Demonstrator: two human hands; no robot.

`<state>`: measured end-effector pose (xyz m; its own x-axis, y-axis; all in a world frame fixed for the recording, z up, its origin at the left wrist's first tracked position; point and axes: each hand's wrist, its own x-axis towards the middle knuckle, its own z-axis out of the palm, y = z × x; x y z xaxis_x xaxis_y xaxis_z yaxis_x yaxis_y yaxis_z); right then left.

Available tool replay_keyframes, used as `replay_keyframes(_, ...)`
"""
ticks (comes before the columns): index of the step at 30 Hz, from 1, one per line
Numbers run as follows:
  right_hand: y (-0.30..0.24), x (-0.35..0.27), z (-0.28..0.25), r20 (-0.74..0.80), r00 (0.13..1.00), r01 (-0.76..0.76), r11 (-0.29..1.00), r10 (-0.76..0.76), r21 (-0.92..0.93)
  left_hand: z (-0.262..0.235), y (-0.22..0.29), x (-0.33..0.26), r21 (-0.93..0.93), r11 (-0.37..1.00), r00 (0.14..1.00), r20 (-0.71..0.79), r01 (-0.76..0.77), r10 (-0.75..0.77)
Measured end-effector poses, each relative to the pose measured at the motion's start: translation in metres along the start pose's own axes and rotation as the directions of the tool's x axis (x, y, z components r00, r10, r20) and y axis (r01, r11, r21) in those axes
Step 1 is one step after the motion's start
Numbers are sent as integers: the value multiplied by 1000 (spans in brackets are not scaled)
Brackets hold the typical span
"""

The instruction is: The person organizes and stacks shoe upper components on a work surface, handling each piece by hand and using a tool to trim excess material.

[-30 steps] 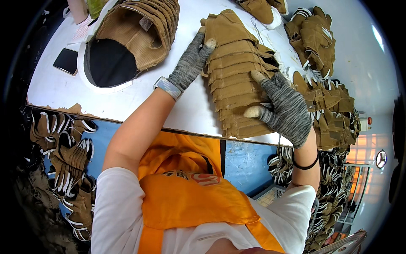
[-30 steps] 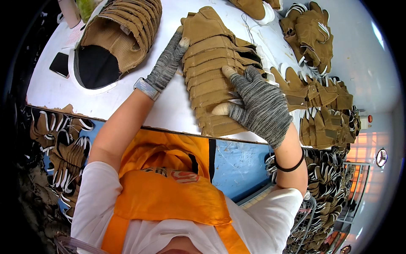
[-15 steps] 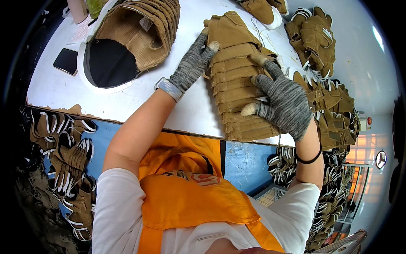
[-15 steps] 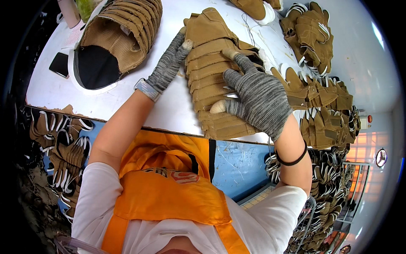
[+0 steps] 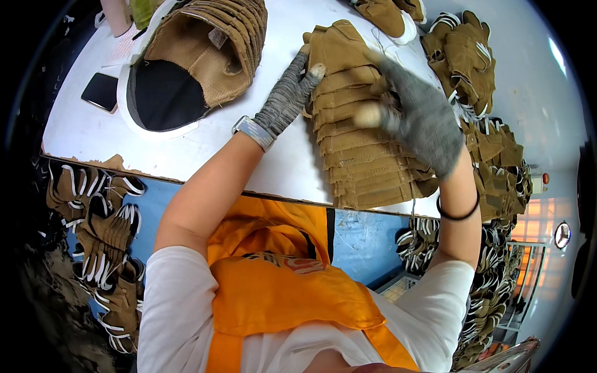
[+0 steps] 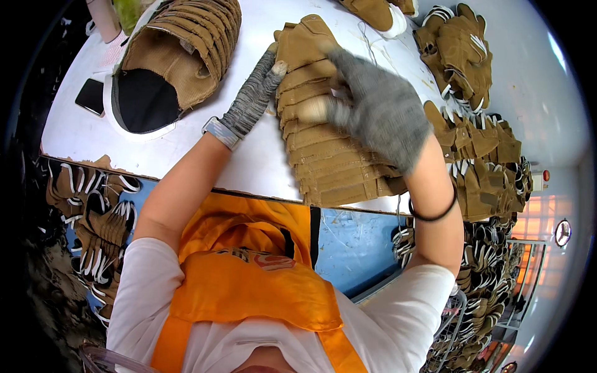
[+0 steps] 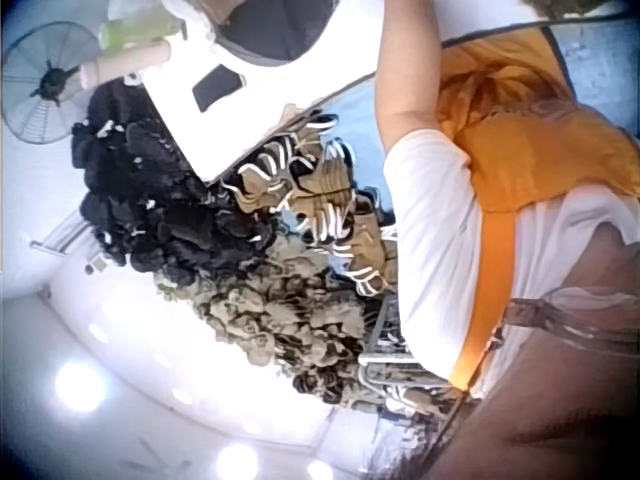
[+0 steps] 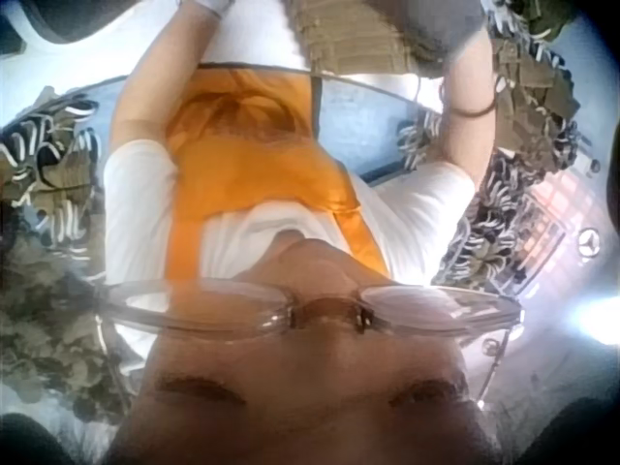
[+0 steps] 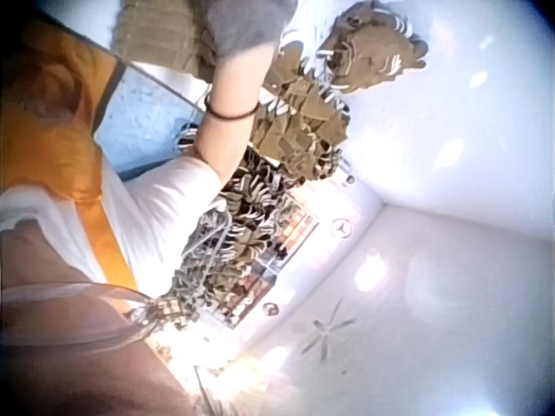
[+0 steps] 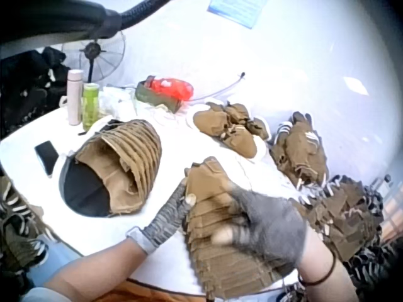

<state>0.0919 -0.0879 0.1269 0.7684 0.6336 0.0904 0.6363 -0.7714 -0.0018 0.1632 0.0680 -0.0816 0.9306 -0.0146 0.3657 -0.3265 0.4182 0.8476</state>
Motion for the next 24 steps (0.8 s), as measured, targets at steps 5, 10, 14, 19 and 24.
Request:
replay_keyframes(5, 43, 12, 1, 52, 968, 250, 964, -246, -92, 13, 1, -1, -4, 995, 995, 20, 102, -102)
replay_keyframes(10, 28, -80, -36, -84, 995, -10, 885, 55, 465, 44, 60, -20, -13, 998, 998, -23, 64, -64)
replay_keyframes(14, -1, -169, -1, 300, 915, -379, 828, 269, 414, 34, 29, -11, -200, 978, 998, 22, 56, -52)
replay_keyframes(19, -50, -161, 110, -23, 889, -336, 687, 456, 644, 46, 28, -14, -180, 983, 999, 46, 28, -20)
replay_keyframes(24, -36, -102, 156, -604, 754, -11, 924, 258, 381, 42, 29, -15, -199, 978, 998, 17, 67, -65)
